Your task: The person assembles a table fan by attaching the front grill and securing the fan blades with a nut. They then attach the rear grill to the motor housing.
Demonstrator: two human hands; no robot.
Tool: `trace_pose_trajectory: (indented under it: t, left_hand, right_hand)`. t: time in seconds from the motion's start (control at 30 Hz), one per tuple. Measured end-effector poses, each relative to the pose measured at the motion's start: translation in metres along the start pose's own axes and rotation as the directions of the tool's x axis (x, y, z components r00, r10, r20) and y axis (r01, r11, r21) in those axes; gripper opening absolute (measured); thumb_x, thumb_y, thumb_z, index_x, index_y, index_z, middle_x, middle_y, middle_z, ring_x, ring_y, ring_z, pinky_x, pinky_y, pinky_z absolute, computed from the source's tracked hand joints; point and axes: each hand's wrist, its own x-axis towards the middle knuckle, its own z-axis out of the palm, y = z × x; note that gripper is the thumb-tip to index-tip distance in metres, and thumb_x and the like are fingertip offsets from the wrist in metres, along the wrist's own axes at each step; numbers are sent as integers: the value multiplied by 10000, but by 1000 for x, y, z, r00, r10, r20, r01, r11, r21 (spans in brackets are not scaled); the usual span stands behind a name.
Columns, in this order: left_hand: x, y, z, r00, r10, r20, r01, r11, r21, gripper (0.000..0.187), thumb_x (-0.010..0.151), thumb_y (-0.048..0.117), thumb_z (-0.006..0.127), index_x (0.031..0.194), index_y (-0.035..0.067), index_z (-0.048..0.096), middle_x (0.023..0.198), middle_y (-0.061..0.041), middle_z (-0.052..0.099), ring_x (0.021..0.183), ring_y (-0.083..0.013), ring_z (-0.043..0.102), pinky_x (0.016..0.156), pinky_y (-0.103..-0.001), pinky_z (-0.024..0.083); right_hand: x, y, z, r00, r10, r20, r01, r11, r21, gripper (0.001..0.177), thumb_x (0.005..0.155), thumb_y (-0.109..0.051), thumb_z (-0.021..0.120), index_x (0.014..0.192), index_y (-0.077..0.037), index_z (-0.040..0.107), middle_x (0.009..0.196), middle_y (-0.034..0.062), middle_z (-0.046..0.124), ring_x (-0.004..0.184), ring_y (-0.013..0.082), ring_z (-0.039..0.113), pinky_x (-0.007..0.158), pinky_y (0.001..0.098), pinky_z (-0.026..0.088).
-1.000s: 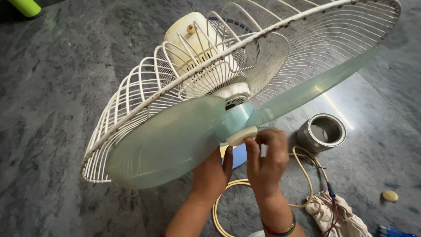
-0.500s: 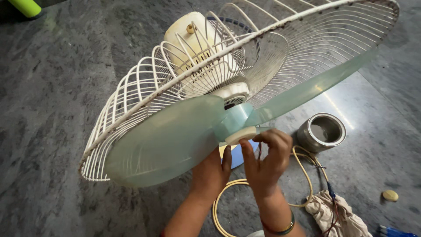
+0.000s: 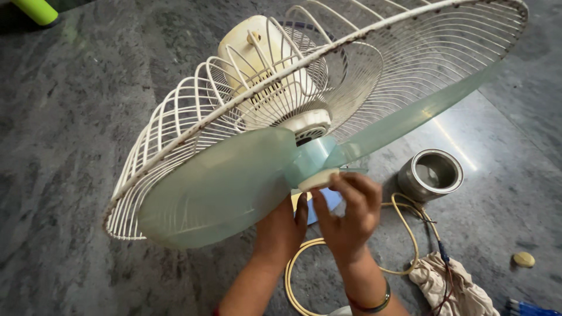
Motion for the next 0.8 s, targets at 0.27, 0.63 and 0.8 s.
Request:
trace_pose_trajectory:
  t: [0.27, 0.63, 0.8]
  left_hand:
    - [-1, -1, 3, 999, -25, 26, 25, 1000, 0, 451, 955, 232, 625, 1302, -45, 547, 1189, -298, 604, 1122, -502, 562, 967, -589, 415]
    - [1, 2, -2, 999, 34, -5, -34, 999, -18, 438, 945, 192, 656, 1294, -46, 541, 1180, -299, 597, 1114, -505, 558, 943, -579, 430]
    - [3, 3, -4, 998, 49, -46, -54, 991, -126, 456, 925, 178, 661, 1305, -35, 528, 1205, -286, 595, 1141, -488, 563, 948, -564, 436]
  right_hand:
    - [-1, 13, -3, 928, 337, 160, -366, 903, 225, 116, 976, -48, 731, 1014, 19, 643, 893, 104, 685, 774, 173, 683, 732, 285, 543]
    - [9, -16, -5, 996, 57, 67, -55, 998, -23, 350, 835, -2, 800, 1158, -31, 668, 1173, 160, 635, 1133, 325, 642, 968, 423, 547]
    - [5, -26, -3, 993, -89, 83, 87, 996, 25, 333, 779, 23, 794, 1075, -98, 699, 1170, 85, 666, 1182, 338, 626, 1031, 445, 537]
